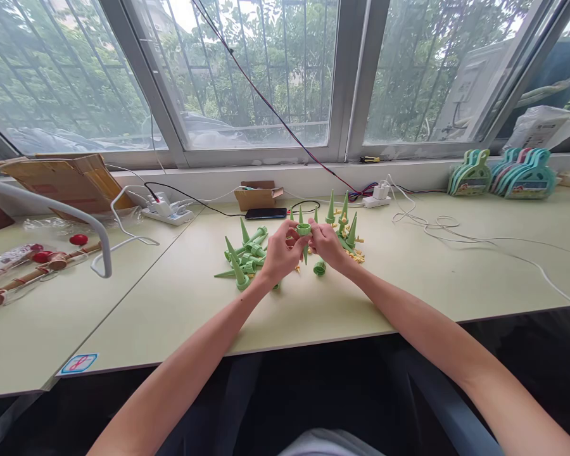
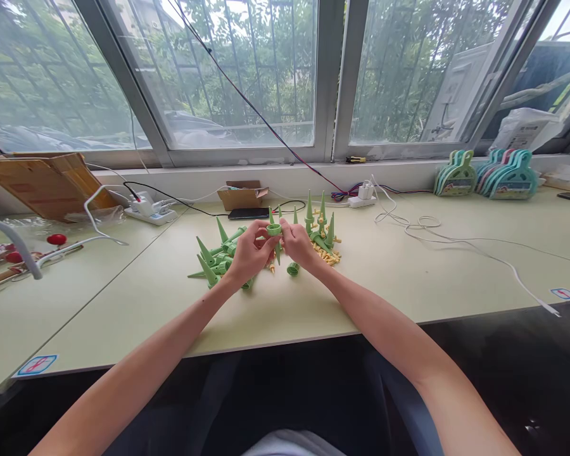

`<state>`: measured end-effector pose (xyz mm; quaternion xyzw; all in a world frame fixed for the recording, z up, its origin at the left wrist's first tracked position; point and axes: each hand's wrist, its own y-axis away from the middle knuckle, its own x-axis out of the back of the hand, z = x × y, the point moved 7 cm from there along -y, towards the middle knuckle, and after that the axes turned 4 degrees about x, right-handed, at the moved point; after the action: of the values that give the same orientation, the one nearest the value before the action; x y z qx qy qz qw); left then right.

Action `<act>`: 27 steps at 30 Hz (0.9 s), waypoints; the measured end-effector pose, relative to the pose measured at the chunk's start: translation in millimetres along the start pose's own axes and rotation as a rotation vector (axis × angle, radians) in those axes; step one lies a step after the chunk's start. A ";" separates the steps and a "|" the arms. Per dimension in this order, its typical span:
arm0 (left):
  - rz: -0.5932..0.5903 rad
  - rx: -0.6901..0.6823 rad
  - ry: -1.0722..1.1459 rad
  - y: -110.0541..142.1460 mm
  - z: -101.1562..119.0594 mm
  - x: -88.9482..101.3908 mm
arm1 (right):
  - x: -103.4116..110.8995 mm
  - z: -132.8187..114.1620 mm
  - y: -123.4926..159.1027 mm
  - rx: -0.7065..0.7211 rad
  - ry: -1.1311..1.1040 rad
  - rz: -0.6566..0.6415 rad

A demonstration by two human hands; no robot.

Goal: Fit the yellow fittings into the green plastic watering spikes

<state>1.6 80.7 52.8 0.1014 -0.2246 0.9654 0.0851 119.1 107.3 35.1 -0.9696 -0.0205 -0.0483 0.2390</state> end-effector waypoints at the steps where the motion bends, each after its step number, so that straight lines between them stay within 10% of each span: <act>1: 0.000 0.010 0.010 0.0 -0.6 0.1 | 0.4 -1.2 0.3 0.011 0.028 0.002; 18: -0.090 0.379 0.408 2.7 -13.6 -6.7 | 3.5 -18.3 3.2 0.256 0.381 0.079; 27: -0.071 0.331 0.411 0.1 -13.7 -6.2 | 2.1 -18.4 3.8 0.223 0.356 0.091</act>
<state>5.4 86.0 39.2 -0.0764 -0.0377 0.9857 0.1452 119.9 95.3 49.8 -0.9132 0.0604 -0.2055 0.3468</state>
